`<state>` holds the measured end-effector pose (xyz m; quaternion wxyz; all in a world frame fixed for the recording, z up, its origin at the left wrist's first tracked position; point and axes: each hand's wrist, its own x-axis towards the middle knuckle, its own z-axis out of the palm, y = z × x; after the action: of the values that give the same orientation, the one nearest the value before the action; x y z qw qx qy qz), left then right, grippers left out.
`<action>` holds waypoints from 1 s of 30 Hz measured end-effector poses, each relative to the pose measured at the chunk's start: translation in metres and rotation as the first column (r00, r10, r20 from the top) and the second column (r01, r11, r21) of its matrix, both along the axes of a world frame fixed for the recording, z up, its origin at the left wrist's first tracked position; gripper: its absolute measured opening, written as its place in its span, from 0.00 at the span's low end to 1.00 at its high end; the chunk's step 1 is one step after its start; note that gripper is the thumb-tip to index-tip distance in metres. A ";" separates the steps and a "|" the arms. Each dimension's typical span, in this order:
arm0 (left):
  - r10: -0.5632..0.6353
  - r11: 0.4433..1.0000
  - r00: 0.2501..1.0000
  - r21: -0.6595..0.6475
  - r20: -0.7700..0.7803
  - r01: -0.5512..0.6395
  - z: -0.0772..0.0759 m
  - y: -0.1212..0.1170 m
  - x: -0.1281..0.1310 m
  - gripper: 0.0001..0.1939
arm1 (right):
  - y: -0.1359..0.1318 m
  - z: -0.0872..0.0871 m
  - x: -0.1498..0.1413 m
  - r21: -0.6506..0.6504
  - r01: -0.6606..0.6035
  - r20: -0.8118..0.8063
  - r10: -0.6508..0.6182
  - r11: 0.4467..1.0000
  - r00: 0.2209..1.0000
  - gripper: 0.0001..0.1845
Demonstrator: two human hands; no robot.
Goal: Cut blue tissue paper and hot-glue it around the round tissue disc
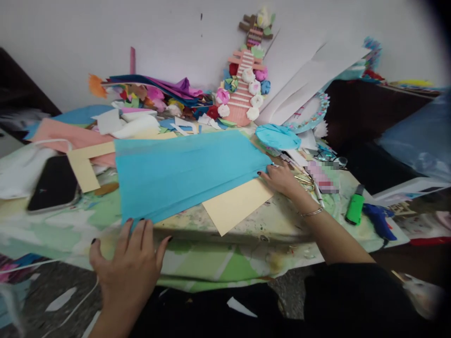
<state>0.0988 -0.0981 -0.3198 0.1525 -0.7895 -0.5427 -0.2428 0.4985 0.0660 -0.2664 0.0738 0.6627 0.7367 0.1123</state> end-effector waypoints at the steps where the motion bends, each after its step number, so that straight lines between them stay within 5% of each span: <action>1: 0.034 0.999 0.999 0.028 -0.010 -0.033 -0.004 0.000 -0.004 0.26 | 0.001 0.001 0.002 -0.015 0.012 0.009 -0.012 1.000 1.000 0.32; 4: 0.146 0.985 0.986 0.100 -0.083 -0.137 -0.012 0.002 -0.014 0.26 | 0.003 0.008 0.007 -0.057 0.034 -0.002 -0.034 0.998 0.999 0.31; 10: -0.110 0.993 0.989 0.031 -0.098 0.113 -0.004 0.023 -0.053 0.19 | 0.010 0.017 0.004 -0.129 0.064 0.001 -0.065 0.990 0.998 0.33; 13: -0.192 0.981 0.980 0.004 -0.052 0.193 0.005 0.029 -0.063 0.16 | 0.000 0.016 -0.029 -0.145 0.030 0.003 -0.029 0.989 1.000 0.32; 15: -0.214 0.976 0.976 0.019 -0.048 0.215 0.009 0.030 -0.062 0.14 | -0.019 0.012 -0.068 -0.105 -0.100 -0.031 0.097 0.989 0.995 0.26; 18: -0.197 0.978 0.977 0.058 -0.082 0.202 0.012 0.031 -0.056 0.10 | -0.056 0.005 -0.136 0.022 -0.538 -0.199 0.531 0.843 0.824 0.22; 23: -0.220 0.967 0.967 0.099 -0.129 0.234 0.011 0.035 -0.058 0.08 | -0.087 -0.010 -0.214 0.044 -0.772 -0.340 0.736 0.635 0.586 0.25; 30: -0.307 0.947 0.945 0.064 -0.113 0.315 0.012 0.039 -0.071 0.10 | -0.084 -0.024 -0.220 0.057 -0.785 -0.406 0.733 0.616 0.546 0.25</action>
<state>0.0277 -0.0592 -0.3074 0.1714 -0.8697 -0.3926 -0.2451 0.2787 -0.0181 -0.2899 -0.0871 0.2795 0.9549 -0.0501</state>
